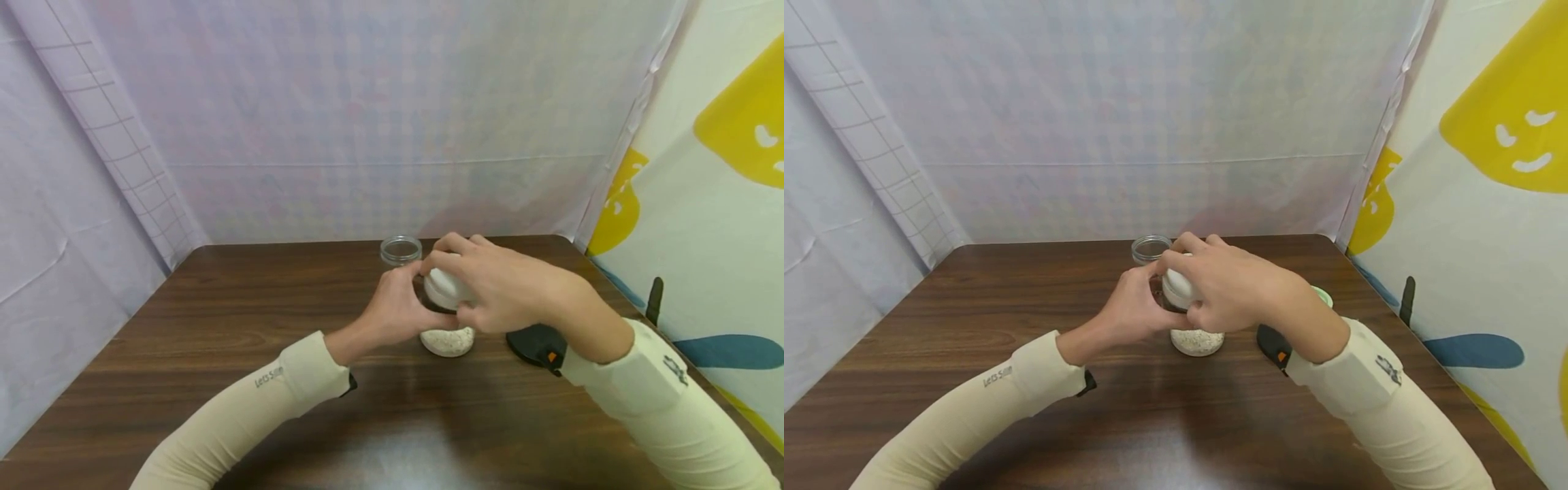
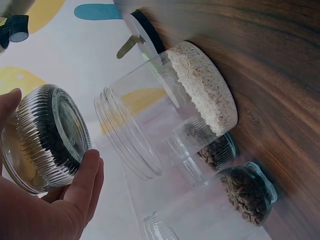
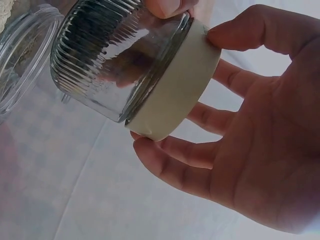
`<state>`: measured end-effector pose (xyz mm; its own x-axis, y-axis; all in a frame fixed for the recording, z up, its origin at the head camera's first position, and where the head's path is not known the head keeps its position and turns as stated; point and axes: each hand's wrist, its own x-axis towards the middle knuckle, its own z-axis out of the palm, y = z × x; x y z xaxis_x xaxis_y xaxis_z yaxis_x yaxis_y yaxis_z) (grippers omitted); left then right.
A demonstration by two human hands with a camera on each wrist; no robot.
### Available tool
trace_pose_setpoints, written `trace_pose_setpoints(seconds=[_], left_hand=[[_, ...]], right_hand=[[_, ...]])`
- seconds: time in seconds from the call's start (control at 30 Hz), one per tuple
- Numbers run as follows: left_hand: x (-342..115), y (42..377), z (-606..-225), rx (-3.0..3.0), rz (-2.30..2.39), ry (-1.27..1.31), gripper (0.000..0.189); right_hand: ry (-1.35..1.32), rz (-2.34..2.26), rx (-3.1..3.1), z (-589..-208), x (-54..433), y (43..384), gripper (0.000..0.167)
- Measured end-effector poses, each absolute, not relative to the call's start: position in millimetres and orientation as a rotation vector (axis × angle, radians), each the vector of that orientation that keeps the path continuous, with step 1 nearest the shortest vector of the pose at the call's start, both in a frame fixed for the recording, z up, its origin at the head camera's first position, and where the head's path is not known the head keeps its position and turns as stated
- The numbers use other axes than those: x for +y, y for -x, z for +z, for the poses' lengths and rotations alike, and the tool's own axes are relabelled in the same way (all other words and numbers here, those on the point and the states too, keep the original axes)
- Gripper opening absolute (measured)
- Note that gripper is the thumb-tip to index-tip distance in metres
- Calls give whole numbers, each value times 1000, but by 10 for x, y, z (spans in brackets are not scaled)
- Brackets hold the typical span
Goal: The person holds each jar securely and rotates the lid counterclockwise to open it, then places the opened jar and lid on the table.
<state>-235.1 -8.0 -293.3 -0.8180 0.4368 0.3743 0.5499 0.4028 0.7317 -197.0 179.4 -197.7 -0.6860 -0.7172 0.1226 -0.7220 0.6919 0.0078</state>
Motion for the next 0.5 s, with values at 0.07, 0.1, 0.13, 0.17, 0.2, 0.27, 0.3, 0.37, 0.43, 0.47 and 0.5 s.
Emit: trace_pose_setpoints(seconds=[0.07, 0.1, 0.13, 0.17, 0.2, 0.27, 0.3, 0.37, 0.43, 0.47, 0.5], left_hand=[[-85, 2352, -2940, -2529, -1394, 895, 67], [-88, 2353, -2943, -2531, -1393, 895, 67], [-94, 2353, -2949, -2531, -1398, 899, 68], [-97, 2355, -2956, -2530, -1417, 903, 68], [-98, 2358, -2962, -2526, -1424, 907, 69], [-97, 2361, -2974, -2524, -1427, 907, 73], [-95, 2363, -2980, -2518, -1430, 915, 74], [-85, 2367, -2992, -2512, -1436, 920, 76], [-76, 2366, -2999, -2518, -1412, 906, 80], [-71, 2364, -3002, -2521, -1406, 901, 80], [-67, 2361, -3004, -2523, -1403, 890, 80]], right_hand=[[-1192, 84, -2794, -1975, 1794, 1975, 55], [-1187, 96, -2804, -1973, 1795, 1977, 55], [-1176, 104, -2816, -1967, 1793, 1977, 55], [-1150, 114, -2831, -1960, 1789, 1976, 55], [-1107, 121, -2843, -1953, 1783, 1976, 57], [-980, 138, -2851, -1939, 1759, 1973, 61], [-896, 145, -2855, -1932, 1742, 1970, 65], [-720, 149, -2851, -1930, 1705, 1967, 75], [-586, 133, -2851, -1939, 1668, 1968, 81], [-541, 109, -2857, -1950, 1652, 1969, 83], [-512, 81, -2864, -1964, 1637, 1971, 82]])
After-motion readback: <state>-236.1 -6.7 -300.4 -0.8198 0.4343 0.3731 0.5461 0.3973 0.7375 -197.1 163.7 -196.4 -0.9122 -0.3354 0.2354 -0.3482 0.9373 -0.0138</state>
